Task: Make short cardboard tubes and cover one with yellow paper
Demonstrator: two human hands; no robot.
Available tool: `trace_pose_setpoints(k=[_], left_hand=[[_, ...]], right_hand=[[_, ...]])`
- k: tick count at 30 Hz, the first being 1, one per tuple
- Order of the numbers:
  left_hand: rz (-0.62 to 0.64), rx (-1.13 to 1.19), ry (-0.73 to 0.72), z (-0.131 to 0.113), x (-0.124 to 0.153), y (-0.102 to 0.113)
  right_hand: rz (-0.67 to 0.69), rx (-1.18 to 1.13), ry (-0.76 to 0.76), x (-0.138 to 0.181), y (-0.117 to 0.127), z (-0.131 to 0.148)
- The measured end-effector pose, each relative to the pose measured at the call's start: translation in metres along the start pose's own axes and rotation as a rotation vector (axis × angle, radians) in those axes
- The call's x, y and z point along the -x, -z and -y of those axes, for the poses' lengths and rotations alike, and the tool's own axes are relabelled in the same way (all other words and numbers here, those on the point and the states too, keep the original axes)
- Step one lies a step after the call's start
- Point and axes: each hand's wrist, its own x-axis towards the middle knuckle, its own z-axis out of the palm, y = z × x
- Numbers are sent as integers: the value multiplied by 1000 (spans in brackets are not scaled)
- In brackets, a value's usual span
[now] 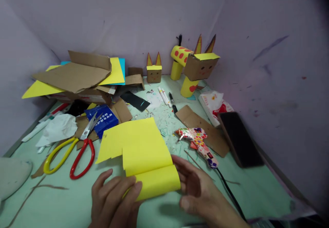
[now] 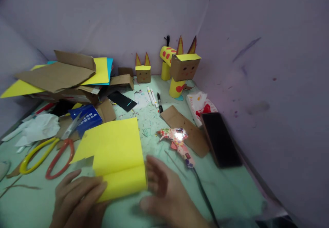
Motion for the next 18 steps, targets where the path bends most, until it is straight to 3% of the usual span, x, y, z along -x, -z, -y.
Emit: trace_pose_setpoints(k=[2,5,7,9,13,15,18], left_hand=[[3,-5,-15,-1,2,-1],[8,24,-6,0,8,-1],[-6,105,78,2,12,2],[-30,221,341,2,14,4],[-7,633,1080,-7,4,0],[59,915,1289,-12,-6,-5],[154,1141,1394,-18,-18,-10]], right_hand=[[41,-85,-35,-2,-7,-2],[-67,-62,16,-3,-8,-7],[-96,-12,67,-1,-3,-8],[-95,3,108,1,4,-8],[-35,-36,112,2,7,-5],[-1,-36,76,-1,4,-6],[16,-37,59,-6,-3,-8]])
